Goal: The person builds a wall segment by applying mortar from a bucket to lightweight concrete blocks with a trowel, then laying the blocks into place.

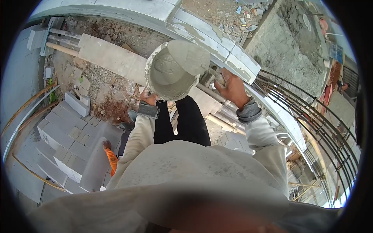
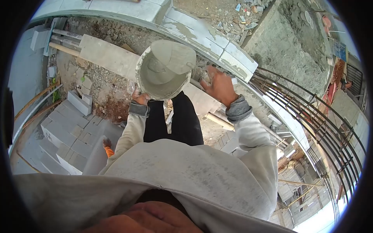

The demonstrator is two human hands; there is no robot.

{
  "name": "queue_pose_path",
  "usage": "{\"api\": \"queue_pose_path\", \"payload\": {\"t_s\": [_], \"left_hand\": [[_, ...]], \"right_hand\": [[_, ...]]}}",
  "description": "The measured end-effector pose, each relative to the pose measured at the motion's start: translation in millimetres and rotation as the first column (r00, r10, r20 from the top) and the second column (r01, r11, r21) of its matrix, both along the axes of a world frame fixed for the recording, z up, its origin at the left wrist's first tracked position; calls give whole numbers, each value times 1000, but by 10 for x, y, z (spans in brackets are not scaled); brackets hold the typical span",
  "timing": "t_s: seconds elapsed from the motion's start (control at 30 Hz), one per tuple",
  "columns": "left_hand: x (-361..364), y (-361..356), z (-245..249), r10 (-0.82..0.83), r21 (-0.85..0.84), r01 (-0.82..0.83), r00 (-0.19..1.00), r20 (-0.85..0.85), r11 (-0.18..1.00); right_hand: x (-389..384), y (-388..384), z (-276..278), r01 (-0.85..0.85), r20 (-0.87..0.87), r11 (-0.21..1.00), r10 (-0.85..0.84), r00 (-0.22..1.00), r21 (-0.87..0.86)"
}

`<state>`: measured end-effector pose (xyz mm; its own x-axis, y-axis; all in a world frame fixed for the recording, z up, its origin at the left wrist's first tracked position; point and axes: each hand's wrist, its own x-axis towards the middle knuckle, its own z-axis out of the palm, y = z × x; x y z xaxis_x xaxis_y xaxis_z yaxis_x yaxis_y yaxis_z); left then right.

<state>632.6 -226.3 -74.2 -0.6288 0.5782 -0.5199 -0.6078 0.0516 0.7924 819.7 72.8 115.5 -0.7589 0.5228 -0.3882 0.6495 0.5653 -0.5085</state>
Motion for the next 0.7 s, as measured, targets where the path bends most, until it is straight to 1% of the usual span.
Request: {"api": "queue_pose_path", "payload": {"t_s": [0.07,0.1,0.13,0.2,0.27,0.3,0.33,0.4,0.43,0.5,0.6,0.63,0.7], "left_hand": [[-3,-63,-57,-9,6,9,998,-68,1000],[-18,-119,-106,-16,3,17,994,-108,1000],[-31,-167,-91,-22,-37,18,990,-139,999],[-54,-266,-66,-39,-118,16,979,-199,993],[-97,-434,-113,-118,-281,19,933,-340,960],[-91,-635,-311,-21,-235,-4,994,-106,972],[-79,-676,-287,33,-224,-56,994,-103,973],[-34,-755,-224,139,-205,-156,986,-94,966],[-40,-859,-246,135,-199,-164,979,-150,966],[-16,-1080,-379,140,-183,-191,956,-258,964],[-13,-1172,-131,164,-185,-193,973,-163,964],[26,-1249,-281,198,-159,-248,940,-277,955],[87,-1447,-469,206,-177,-255,945,-252,951]], "right_hand": [[-171,500,251,-43,96,993,33,995,110],[-259,741,324,-96,70,972,83,994,217],[-373,953,363,-145,52,937,135,989,318],[-737,1328,348,-315,202,848,251,947,427],[-1200,1708,103,-498,291,742,405,867,449],[-1527,1725,109,-575,385,674,431,816,464],[-1808,1822,-74,-617,408,621,463,787,484],[-2444,1962,-343,-702,612,572,391,688,424],[-2728,1968,-407,-725,676,565,356,645,394],[-3131,1938,-486,-739,726,575,332,603,350],[-3493,1871,-421,-749,759,591,328,562,299],[-3563,1843,-349,-752,762,591,332,556,291],[-3674,1783,-127,-753,763,595,337,552,281]]}}
